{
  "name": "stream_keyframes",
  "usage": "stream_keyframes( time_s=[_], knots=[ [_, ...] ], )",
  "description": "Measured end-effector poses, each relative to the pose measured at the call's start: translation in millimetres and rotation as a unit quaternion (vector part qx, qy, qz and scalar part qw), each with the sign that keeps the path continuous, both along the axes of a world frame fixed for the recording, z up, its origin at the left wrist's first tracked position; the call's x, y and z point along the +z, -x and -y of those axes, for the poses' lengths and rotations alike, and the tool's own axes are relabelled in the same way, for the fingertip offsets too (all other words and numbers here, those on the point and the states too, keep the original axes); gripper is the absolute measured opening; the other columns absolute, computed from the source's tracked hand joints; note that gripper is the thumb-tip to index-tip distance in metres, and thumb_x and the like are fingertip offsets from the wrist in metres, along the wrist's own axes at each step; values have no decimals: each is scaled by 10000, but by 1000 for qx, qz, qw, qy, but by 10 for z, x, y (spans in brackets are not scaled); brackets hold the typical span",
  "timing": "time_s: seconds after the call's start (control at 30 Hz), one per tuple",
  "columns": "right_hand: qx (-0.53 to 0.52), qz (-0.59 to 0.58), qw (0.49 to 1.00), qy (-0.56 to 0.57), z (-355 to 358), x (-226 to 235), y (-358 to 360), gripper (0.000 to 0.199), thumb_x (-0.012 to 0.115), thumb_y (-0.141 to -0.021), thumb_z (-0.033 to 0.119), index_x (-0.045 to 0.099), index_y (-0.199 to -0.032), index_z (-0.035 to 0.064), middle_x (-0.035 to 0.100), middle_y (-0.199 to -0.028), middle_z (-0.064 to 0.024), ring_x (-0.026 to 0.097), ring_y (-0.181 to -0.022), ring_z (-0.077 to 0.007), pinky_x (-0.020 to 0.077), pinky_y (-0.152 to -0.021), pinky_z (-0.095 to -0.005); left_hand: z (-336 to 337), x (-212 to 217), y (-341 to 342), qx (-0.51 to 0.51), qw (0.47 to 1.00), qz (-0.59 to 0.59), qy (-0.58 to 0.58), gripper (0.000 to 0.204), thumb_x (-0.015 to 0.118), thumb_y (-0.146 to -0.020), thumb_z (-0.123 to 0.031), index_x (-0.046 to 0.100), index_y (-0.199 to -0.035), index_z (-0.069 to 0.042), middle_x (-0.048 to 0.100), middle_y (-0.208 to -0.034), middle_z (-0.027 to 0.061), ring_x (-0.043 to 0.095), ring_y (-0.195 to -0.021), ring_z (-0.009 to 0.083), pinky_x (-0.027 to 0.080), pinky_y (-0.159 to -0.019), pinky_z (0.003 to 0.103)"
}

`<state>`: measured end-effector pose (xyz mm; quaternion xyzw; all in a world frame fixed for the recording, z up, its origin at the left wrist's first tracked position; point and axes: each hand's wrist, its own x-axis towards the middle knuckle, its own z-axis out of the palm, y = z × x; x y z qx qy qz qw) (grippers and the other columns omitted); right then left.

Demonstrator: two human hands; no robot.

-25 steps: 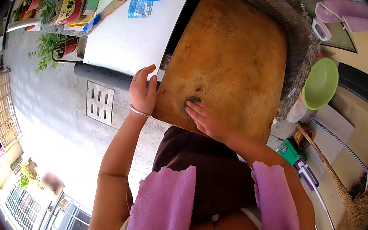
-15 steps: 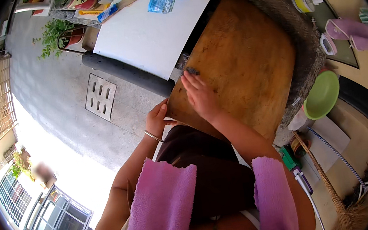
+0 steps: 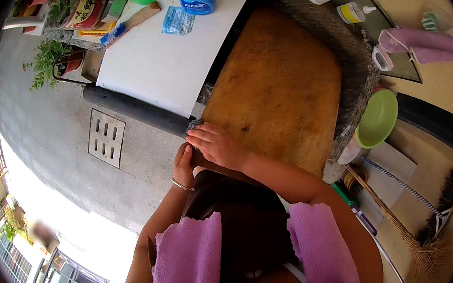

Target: The person scrubs a large wooden cutting board with a steel wool pad under running water at an outdoor sink. They rinse the board, flip it to clean both sides, and then carry it to a nearby table to set it down.

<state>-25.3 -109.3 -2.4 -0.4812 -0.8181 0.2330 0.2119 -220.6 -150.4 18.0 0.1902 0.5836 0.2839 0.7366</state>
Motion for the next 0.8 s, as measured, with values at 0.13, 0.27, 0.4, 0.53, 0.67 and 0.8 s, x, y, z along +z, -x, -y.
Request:
stream_keyframes(
  time_s=[0.13, 0.27, 0.4, 0.53, 0.67, 0.8],
  knots=[
    [-208, -30, 978, -11, -639, -538, -767, 365, 516, -935, 131, 550, -1289, 50, 533, -1356, -122, 467, -1261, -323, 379, -1077, -404, -1, -39, -32, -94, 979, -123, -132, 481, 405, -1032, -363, 532, -1246, 49, 616, -1108, 105, 570, -1009, 175, 459, -880, 291],
    [-324, 32, 945, -4, -530, -462, -655, 384, 531, -922, 127, 548, -1295, 39, 512, -1379, -132, 478, -1243, -334, 402, -1048, -402, -20, -46, -72, -113, 967, -157, -163, 477, 380, -1037, -352, 552, -1221, 53, 623, -1112, 120, 574, -1023, 189, 454, -891, 302],
    [-170, -57, 981, 70, 830, 464, -224, 466, 619, -824, 64, 557, -1284, 30, 509, -1369, -154, 496, -1222, -333, 417, -1034, -424, -91, 18, -100, -233, 860, -332, -309, 383, 473, -983, -195, 510, -1280, 45, 589, -1224, 202, 595, -1067, 295, 472, -900, 361],
    [-335, 78, 931, 122, 1798, 112, -1470, 478, 592, -809, -11, 556, -1284, 29, 475, -1403, -160, 450, -1262, -357, 401, -1050, -430, -406, 305, -447, -389, 646, -425, -500, 644, 616, -871, -241, 378, -1416, 7, 434, -1412, 228, 421, -1294, 390, 346, -1056, 490],
    [-531, 176, 820, 120, 1989, -272, -2435, 438, 546, -859, 31, 536, -1294, -24, 479, -1388, -214, 471, -1226, -391, 417, -1026, -406, -525, 338, -722, -531, 550, -453, -459, 763, 633, -857, -351, 310, -1472, -36, 313, -1503, 222, 296, -1388, 396, 236, -1123, 527],
    [-443, 76, 880, 154, 1986, 338, -1340, 454, 565, -843, 40, 523, -1290, -35, 496, -1371, -202, 471, -1222, -395, 409, -1030, -435, -518, 322, -728, -541, 541, -466, -444, 765, 627, -860, -355, 302, -1480, -47, 291, -1514, 233, 320, -1371, 408, 257, -1113, 515]
  ],
)
